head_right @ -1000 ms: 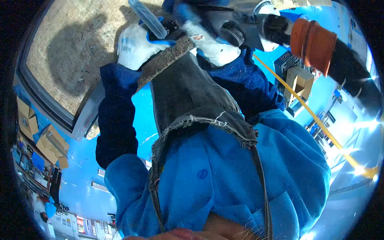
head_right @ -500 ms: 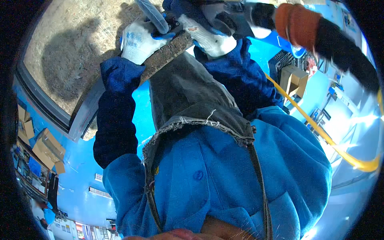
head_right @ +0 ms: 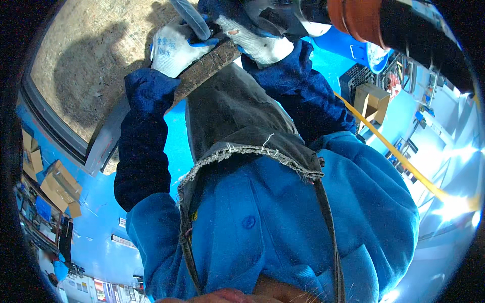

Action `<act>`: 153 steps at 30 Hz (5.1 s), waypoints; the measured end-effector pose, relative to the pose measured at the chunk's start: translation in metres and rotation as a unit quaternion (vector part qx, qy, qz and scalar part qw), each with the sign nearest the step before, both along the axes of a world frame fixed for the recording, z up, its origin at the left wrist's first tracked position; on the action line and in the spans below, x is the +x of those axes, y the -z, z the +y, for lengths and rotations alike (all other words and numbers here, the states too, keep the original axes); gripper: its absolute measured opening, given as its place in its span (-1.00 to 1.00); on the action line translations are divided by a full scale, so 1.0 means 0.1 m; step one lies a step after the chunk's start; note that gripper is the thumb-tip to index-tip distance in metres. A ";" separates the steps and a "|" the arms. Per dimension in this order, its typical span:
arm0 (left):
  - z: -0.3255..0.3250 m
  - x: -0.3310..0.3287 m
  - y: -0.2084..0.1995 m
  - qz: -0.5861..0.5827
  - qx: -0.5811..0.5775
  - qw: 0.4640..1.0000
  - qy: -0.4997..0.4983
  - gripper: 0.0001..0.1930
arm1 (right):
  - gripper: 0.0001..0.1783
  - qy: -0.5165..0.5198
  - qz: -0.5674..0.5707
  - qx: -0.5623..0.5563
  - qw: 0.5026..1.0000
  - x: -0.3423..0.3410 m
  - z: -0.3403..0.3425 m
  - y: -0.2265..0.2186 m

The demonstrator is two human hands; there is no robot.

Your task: Assembling a large rectangular metal frame by attaching handles and other components using a hammer, wrench, and power drill.

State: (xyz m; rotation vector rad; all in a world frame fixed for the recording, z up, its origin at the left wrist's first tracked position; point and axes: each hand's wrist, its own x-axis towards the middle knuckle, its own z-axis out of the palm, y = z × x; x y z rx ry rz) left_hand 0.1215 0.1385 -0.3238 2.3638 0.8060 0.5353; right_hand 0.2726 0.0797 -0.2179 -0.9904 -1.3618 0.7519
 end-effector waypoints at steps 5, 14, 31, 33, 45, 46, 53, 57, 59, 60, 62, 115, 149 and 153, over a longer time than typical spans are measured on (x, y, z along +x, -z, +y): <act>-0.03 -0.04 -0.08 0.027 0.031 0.999 -0.017 -0.66 | -0.68 -0.025 -0.014 -0.004 1.000 -0.03 -0.02 0.04; 0.00 -0.03 -0.13 0.005 0.026 1.000 -0.008 -0.59 | -0.68 -0.053 -0.030 -0.005 0.998 0.03 0.02 0.08; -0.31 -0.61 -0.27 -0.562 -0.574 0.560 -0.204 -0.59 | -0.58 0.034 0.204 0.163 0.965 -0.09 -0.11 -0.53; -0.48 -0.62 -0.37 -0.540 -0.603 0.553 -0.196 -0.57 | -0.58 -0.010 0.229 0.162 0.960 -0.07 -0.16 -0.52; -0.93 -0.72 -0.49 -0.500 -0.602 0.590 -0.199 -0.76 | -0.58 0.010 0.285 0.126 0.950 -0.26 -0.37 -0.56; -0.97 -0.72 -0.56 -0.500 -0.594 0.591 -0.220 -0.77 | -0.58 0.010 0.287 0.126 0.950 -0.29 -0.38 -0.54; -1.03 -0.65 -0.65 -0.533 -0.592 0.585 -0.151 -0.73 | -0.57 0.010 0.342 0.131 0.931 -0.39 -0.44 -0.55; -0.99 -0.61 -0.69 -0.518 -0.576 0.618 -0.136 -0.74 | -0.59 -0.043 0.393 0.117 0.911 -0.34 -0.45 -0.53; -0.95 -0.62 -0.72 -0.494 -0.555 0.655 -0.138 -0.77 | -0.59 -0.034 0.366 0.112 0.923 -0.36 -0.44 -0.53; -0.92 -0.63 -0.73 -0.493 -0.557 0.654 -0.138 -0.77 | -0.60 -0.027 0.338 0.109 0.934 -0.36 -0.44 -0.53; -0.86 -0.65 -0.72 -0.444 -0.511 0.726 -0.123 -0.81 | -0.61 -0.013 0.363 0.092 0.927 -0.36 -0.47 -0.51; -0.93 0.18 -0.24 -0.578 -0.754 0.222 -0.222 -0.73 | -0.74 -0.089 0.039 0.023 0.995 -0.26 -0.07 -0.15; -0.46 -0.58 0.02 0.132 0.143 0.963 -0.186 -0.47 | -0.76 0.013 0.027 0.026 0.999 -0.42 -0.03 0.03; -0.49 -0.61 0.01 0.147 0.136 0.962 -0.183 -0.47 | -0.76 0.011 0.022 0.027 0.999 -0.44 -0.03 0.05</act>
